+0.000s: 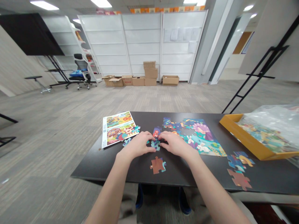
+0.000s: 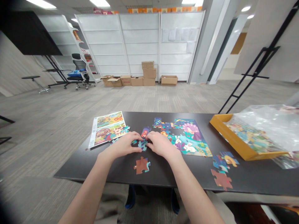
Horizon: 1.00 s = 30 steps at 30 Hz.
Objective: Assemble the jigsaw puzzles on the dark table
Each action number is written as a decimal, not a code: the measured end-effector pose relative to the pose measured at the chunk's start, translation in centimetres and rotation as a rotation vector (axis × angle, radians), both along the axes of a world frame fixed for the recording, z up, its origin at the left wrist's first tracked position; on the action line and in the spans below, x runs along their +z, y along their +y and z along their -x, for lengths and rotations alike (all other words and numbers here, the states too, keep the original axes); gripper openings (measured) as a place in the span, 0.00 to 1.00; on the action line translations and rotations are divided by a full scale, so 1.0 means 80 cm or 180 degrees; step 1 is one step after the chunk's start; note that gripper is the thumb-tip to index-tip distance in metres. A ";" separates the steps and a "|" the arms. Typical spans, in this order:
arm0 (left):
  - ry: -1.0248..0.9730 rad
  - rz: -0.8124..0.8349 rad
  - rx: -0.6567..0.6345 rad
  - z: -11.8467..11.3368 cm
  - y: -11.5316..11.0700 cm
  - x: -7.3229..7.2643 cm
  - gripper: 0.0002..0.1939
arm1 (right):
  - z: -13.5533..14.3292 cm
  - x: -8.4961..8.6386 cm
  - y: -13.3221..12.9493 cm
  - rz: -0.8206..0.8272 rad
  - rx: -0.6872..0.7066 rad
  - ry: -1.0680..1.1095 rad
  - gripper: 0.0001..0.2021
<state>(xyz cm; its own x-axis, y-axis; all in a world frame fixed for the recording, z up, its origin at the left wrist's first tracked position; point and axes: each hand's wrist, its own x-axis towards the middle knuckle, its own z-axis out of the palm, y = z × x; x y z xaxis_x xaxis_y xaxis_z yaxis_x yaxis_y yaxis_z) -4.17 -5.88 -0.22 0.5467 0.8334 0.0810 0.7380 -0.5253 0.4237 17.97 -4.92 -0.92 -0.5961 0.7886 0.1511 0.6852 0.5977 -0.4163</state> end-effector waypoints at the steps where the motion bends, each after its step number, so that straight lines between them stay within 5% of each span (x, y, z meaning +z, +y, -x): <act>1: -0.0010 0.0014 0.0000 0.000 0.000 0.000 0.20 | 0.000 0.000 0.000 0.0003 -0.0001 0.0001 0.07; 19: -0.0220 0.0258 -0.0088 0.022 -0.007 0.010 0.21 | -0.005 -0.002 0.002 0.0014 0.0185 0.0070 0.09; 21: -0.0436 0.0050 0.0187 0.043 -0.003 0.019 0.20 | -0.006 -0.004 0.002 -0.0010 0.0162 0.0106 0.09; 26: -0.0221 -0.0297 0.1768 0.112 -0.003 0.035 0.17 | -0.007 -0.004 0.004 -0.0046 0.0015 0.0128 0.10; 30: 0.0220 0.0201 0.1575 0.129 -0.012 0.032 0.13 | -0.008 0.002 0.005 -0.0092 -0.0036 0.0162 0.10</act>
